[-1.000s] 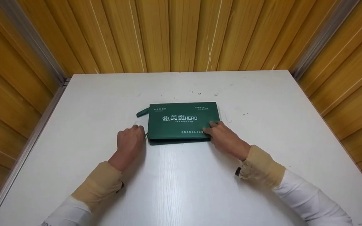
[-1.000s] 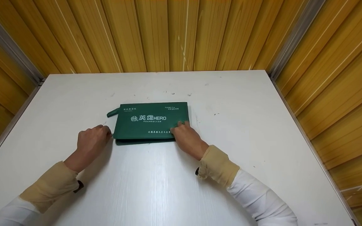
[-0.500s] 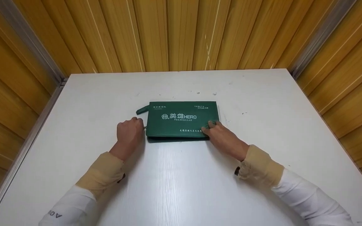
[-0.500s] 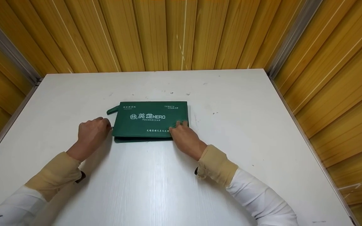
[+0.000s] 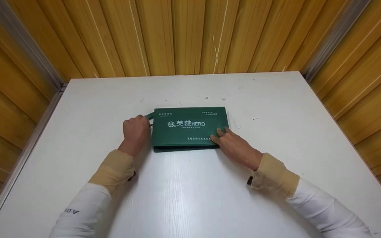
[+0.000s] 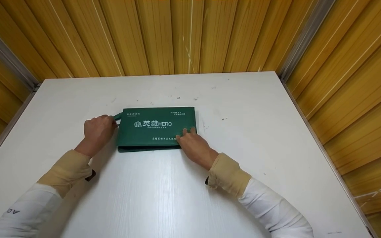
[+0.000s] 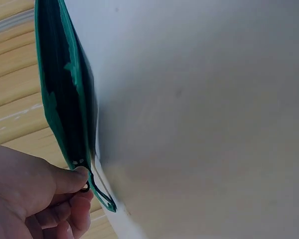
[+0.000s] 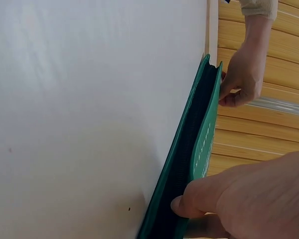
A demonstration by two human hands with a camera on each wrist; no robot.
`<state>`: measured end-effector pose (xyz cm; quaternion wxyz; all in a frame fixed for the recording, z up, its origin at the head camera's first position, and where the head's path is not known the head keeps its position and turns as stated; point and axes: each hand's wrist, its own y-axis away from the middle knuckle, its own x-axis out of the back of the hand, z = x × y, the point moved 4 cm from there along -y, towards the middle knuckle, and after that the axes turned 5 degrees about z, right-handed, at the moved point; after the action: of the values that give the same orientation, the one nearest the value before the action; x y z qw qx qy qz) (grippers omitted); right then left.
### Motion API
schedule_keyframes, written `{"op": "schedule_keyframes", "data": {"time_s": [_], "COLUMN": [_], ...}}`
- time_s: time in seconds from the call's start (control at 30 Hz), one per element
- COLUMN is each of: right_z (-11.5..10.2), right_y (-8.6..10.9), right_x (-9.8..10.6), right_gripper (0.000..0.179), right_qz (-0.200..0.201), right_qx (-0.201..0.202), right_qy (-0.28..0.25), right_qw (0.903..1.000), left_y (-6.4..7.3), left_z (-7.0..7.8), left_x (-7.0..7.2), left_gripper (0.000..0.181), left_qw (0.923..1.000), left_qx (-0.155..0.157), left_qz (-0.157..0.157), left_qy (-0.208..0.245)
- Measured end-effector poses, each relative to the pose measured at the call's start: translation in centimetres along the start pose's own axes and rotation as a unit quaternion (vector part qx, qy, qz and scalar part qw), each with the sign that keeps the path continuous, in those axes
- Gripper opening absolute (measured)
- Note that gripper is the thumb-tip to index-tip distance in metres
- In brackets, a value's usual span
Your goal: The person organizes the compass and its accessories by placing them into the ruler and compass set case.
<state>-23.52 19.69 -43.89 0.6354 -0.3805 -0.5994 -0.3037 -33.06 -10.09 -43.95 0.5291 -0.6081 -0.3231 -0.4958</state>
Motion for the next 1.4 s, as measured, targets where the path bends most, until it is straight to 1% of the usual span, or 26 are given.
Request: {"op": "schedule_keyframes", "data": {"time_s": [0.13,0.2,0.43,0.57,0.8,0.97,1.1,1.23,1.4], "right_z": [-0.1,-0.1,0.3,0.4,0.3,0.3,0.3,0.3,0.2], "right_y": [0.0,0.1,0.1,0.1,0.2,0.2,0.2,0.1,-0.2], "right_x": [0.2,0.4,0.8,0.8,0.9,0.8,0.7,0.7,0.6], "right_gripper": [0.038,0.038,0.037,0.038,0.039,0.039,0.038,0.036,0.035], "right_qz": [0.018,0.022,0.003,-0.005,-0.002,-0.005,-0.004,0.003,0.018], "right_qx": [0.031,0.042,0.026,0.024,0.029,0.022,0.028,0.026,0.014], "right_qy": [0.035,0.044,0.002,-0.007,-0.02,-0.022,-0.01,-0.004,-0.016], "right_qw": [0.9987,0.9979,0.9996,0.9997,0.9994,0.9995,0.9996,0.9996,0.9996], "left_y": [-1.1,-1.7,-3.3,-3.8,-3.9,-3.8,-3.8,-3.8,-3.5], "left_z": [-0.1,-0.2,-0.3,-0.4,-0.6,-0.6,-0.4,-0.4,-0.6], "left_x": [-0.1,-0.2,-0.4,-0.3,-0.6,-1.0,-1.2,-1.3,-1.1], "left_gripper": [0.017,0.016,0.014,0.016,0.016,0.015,0.014,0.014,0.016], "left_qw": [1.0,0.9999,0.9978,0.9966,0.995,0.9953,0.9956,0.9955,0.9957], "left_qx": [0.006,0.012,0.057,0.067,0.079,0.079,0.076,0.077,0.076], "left_qz": [0.002,-0.004,-0.034,-0.047,-0.061,-0.055,-0.054,-0.055,-0.051], "left_qy": [0.0,0.0,0.005,0.009,0.012,0.012,0.007,0.007,0.014]}}
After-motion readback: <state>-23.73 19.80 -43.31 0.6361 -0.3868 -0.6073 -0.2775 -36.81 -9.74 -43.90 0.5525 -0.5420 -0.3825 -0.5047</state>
